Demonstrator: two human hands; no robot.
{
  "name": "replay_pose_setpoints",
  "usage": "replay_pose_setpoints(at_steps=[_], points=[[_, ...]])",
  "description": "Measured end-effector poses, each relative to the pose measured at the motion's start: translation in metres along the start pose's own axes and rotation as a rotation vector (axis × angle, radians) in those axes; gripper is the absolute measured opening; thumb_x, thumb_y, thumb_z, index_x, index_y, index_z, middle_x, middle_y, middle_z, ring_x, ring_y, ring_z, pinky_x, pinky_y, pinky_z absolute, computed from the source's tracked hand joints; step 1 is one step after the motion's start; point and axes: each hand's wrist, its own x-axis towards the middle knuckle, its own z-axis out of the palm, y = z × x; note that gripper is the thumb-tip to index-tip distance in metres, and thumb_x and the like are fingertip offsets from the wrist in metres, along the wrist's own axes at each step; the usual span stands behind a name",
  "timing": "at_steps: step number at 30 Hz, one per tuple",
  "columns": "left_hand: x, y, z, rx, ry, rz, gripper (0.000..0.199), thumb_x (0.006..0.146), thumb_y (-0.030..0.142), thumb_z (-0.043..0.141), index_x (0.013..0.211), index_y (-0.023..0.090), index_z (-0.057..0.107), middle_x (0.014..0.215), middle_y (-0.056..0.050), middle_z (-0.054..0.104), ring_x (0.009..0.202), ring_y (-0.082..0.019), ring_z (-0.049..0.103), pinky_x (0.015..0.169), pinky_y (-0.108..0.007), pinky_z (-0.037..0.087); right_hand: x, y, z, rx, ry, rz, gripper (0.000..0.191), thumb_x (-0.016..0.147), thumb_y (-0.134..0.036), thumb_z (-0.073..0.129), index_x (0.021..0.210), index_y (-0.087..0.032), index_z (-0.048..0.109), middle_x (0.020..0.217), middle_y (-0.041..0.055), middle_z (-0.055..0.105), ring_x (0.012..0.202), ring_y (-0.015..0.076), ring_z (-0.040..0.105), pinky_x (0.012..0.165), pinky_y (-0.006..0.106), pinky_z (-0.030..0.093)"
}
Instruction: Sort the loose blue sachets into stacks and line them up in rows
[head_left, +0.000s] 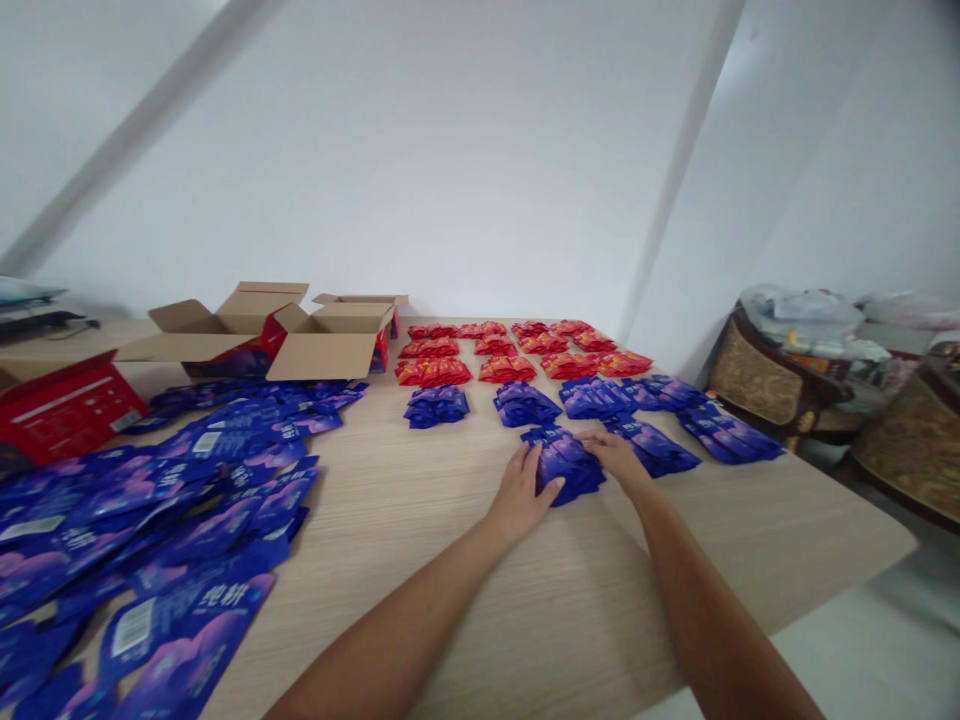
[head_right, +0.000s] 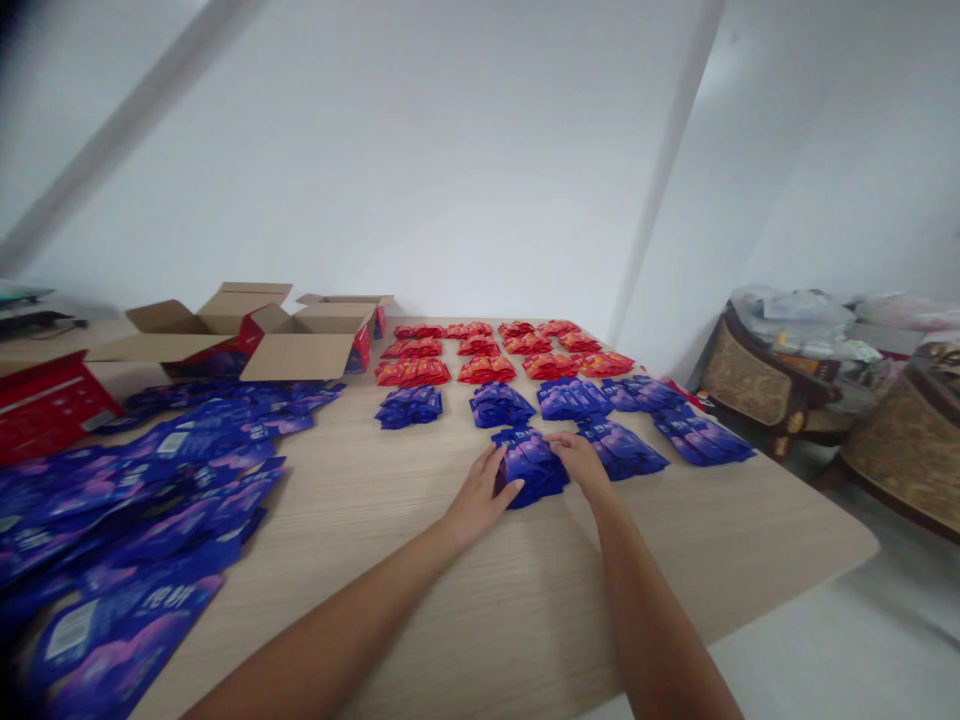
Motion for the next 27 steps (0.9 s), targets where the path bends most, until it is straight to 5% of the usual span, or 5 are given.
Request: replay_pose_setpoints(at_steps=[8,14,18,23,27], points=[[0.000,0.000,0.000,-0.065,0.053,-0.008,0.066,0.084,0.054,0.049,0.137,0.015,0.037,0.146,-0.017,0.033,0.137,-0.027,0.028,0.113,-0.045,0.024,-0.004,-0.003,0.001,0.002,0.079,-0.013,0.033,0.063,-0.041,0.053,0.078,-0.019,0.072,0.060,0.0004,0.065,0.054,0.0170,0.055,0.052,0.028,0.040],[0.004,-0.006,-0.008,-0.165,0.252,0.022,0.044,0.093,0.041,0.036,0.129,0.018,0.042,0.134,-0.012,0.047,0.128,-0.021,0.040,0.111,-0.041,0.028,-0.015,-0.017,-0.013,-0.091,0.416,-0.052,0.038,0.074,-0.049,0.048,0.087,-0.017,0.064,0.075,0.0058,0.064,0.069,0.0202,0.055,0.065,0.031,0.041],[0.005,-0.014,-0.015,-0.206,0.310,-0.047,0.036,0.093,0.037,0.037,0.121,0.017,0.047,0.122,-0.012,0.052,0.119,-0.020,0.047,0.105,-0.038,0.035,-0.028,-0.044,-0.013,-0.162,0.536,-0.139,0.032,0.081,-0.051,0.046,0.075,-0.020,0.054,0.066,0.0021,0.056,0.064,0.0174,0.050,0.063,0.029,0.038],[-0.005,-0.022,-0.034,-0.116,0.275,-0.072,0.033,0.088,0.027,0.044,0.119,0.016,0.048,0.119,-0.013,0.053,0.116,-0.021,0.049,0.102,-0.038,0.038,-0.050,-0.086,0.018,-0.233,0.411,-0.388,0.025,0.084,-0.037,0.045,0.063,-0.023,0.040,0.058,-0.0038,0.044,0.057,0.0144,0.042,0.058,0.027,0.033],[-0.021,-0.037,-0.084,0.112,0.279,-0.072,0.041,0.082,0.021,0.049,0.123,0.013,0.046,0.126,-0.015,0.050,0.123,-0.022,0.044,0.106,-0.036,0.033,-0.067,-0.112,0.063,-0.252,0.204,-0.541,0.022,0.082,-0.027,0.046,0.063,-0.023,0.037,0.061,-0.0035,0.042,0.060,0.0144,0.043,0.059,0.027,0.033]])
